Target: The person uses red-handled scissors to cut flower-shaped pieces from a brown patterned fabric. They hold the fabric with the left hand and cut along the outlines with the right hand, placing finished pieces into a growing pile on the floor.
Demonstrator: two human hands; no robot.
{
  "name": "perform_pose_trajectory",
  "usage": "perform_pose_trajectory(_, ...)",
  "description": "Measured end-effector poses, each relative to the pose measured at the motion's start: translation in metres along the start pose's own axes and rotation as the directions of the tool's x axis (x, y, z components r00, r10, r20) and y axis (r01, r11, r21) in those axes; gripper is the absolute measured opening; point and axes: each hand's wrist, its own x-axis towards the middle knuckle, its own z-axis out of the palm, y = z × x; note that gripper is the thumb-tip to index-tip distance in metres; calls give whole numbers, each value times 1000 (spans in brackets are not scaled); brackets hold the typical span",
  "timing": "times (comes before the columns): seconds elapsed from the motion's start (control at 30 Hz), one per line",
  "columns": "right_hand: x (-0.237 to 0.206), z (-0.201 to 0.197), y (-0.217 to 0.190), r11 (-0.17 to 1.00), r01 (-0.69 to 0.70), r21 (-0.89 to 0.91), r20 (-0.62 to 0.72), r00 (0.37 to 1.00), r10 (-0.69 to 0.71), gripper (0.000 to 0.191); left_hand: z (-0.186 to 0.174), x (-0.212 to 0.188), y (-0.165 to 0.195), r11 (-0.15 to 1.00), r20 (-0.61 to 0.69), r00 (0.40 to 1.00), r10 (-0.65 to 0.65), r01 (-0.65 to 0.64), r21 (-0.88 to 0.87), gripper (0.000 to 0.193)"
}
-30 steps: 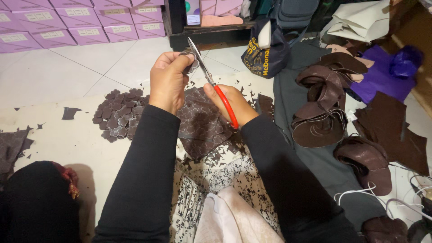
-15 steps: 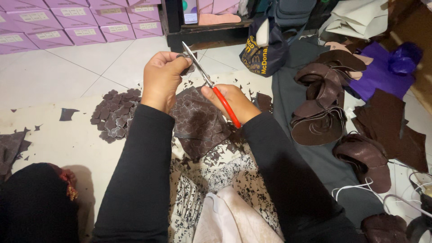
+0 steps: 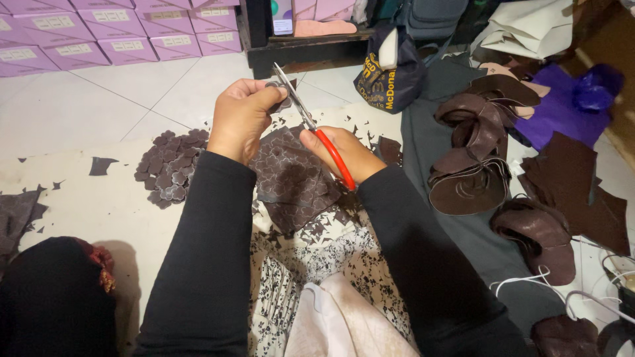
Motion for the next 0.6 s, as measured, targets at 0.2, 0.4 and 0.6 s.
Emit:
perform_pose_trajectory(0.2,1,-1,-1,992,-45,-119,-55,998,38,57,-4,1,-1,1000,6,1000,-9,9,9,15)
perform_pose_trajectory(0.4,-1,-5,-9,970,-23,-241,-19,1000,19,59,-14,0,6,997,66,998,-8,3,78,16)
perform_pose_trajectory(0.6,-3,-4,-7,984,-125,129,84,990,115,53,-10,-2,6,1000,92,996,-5,2,29,18)
